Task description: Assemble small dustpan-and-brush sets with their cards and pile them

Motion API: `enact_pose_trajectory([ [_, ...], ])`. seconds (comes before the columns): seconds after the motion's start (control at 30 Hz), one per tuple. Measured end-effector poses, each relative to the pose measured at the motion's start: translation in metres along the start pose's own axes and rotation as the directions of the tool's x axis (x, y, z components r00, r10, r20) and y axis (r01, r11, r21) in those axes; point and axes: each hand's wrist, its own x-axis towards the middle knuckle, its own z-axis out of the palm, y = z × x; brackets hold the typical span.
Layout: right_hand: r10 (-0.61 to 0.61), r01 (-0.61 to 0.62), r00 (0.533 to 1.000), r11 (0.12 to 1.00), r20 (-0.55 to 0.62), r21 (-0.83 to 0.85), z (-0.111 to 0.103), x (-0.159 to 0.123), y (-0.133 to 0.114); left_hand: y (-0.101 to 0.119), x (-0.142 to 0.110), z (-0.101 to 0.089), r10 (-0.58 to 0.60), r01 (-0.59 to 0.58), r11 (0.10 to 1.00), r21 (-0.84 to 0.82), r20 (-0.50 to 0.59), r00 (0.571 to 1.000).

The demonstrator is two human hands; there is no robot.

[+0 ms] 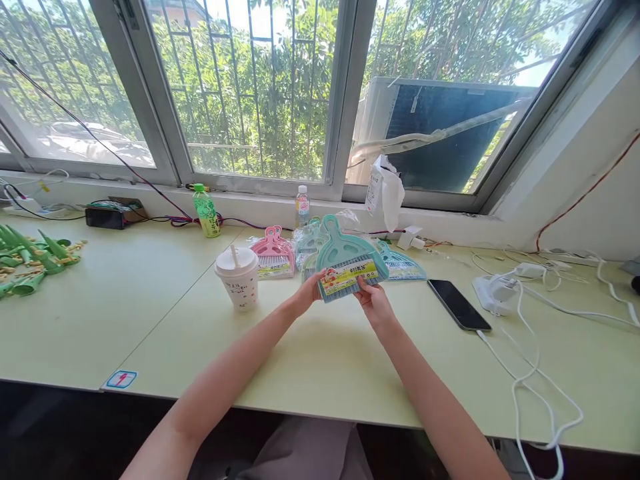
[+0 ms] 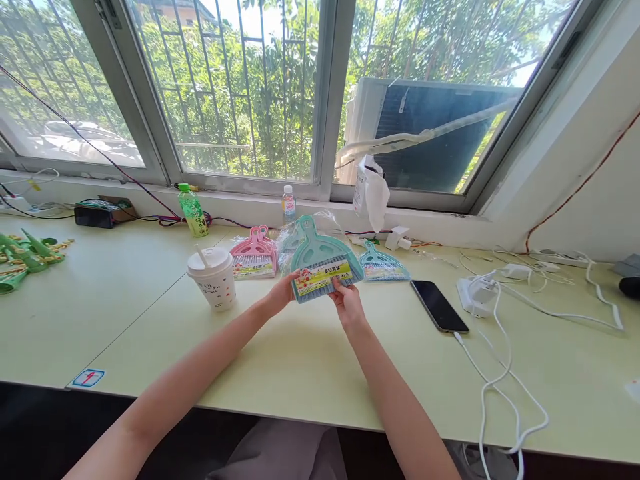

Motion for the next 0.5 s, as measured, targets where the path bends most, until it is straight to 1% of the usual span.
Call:
enact_pose_trajectory([
  [0.03, 0.013, -0.013, 1.000, 1.000, 0.011, -0.014, -0.001, 0.000, -0.002, 0.004, 0.000, -0.001, 0.081, -0.080, 0.997, 0.015, -0.022, 0.996],
  [0.1, 0.045, -0.043, 0.999, 0.998, 0.023, -0.051, -0.002, 0.001, -0.004, 0.010, -0.001, -0.002, 0.232, -0.230, 0.973, 0.031, -0.080, 0.969],
  [0.13, 0.062, -0.060, 0.998, 0.995, 0.026, -0.074, -0.002, 0.002, -0.005, 0.011, -0.002, -0.003, 0.270, -0.267, 0.963, 0.035, -0.103, 0.957],
  [0.17, 0.080, -0.077, 0.996, 0.992, 0.028, -0.097, -0.003, 0.002, -0.005, 0.011, -0.002, -0.003, 0.270, -0.268, 0.963, 0.036, -0.115, 0.956],
  [0.23, 0.104, -0.098, 0.994, 0.986, 0.035, -0.138, -0.003, 0.003, -0.005, 0.007, -0.003, -0.001, 0.205, -0.204, 0.979, 0.020, -0.113, 0.972],
  [0.33, 0.070, -0.061, 0.996, 0.989, 0.061, -0.137, -0.003, 0.002, -0.005, -0.004, -0.002, 0.004, 0.091, -0.096, 0.994, -0.043, -0.111, 0.990],
  [0.43, -0.009, 0.012, 0.999, 0.997, 0.044, -0.075, -0.002, 0.000, -0.004, -0.016, -0.001, 0.011, 0.089, -0.094, 0.993, -0.069, -0.073, 0.993],
  [0.5, -0.032, 0.033, 0.999, 0.998, 0.026, -0.052, -0.001, -0.001, -0.004, -0.019, -0.001, 0.015, 0.103, -0.106, 0.992, -0.062, -0.051, 0.993],
])
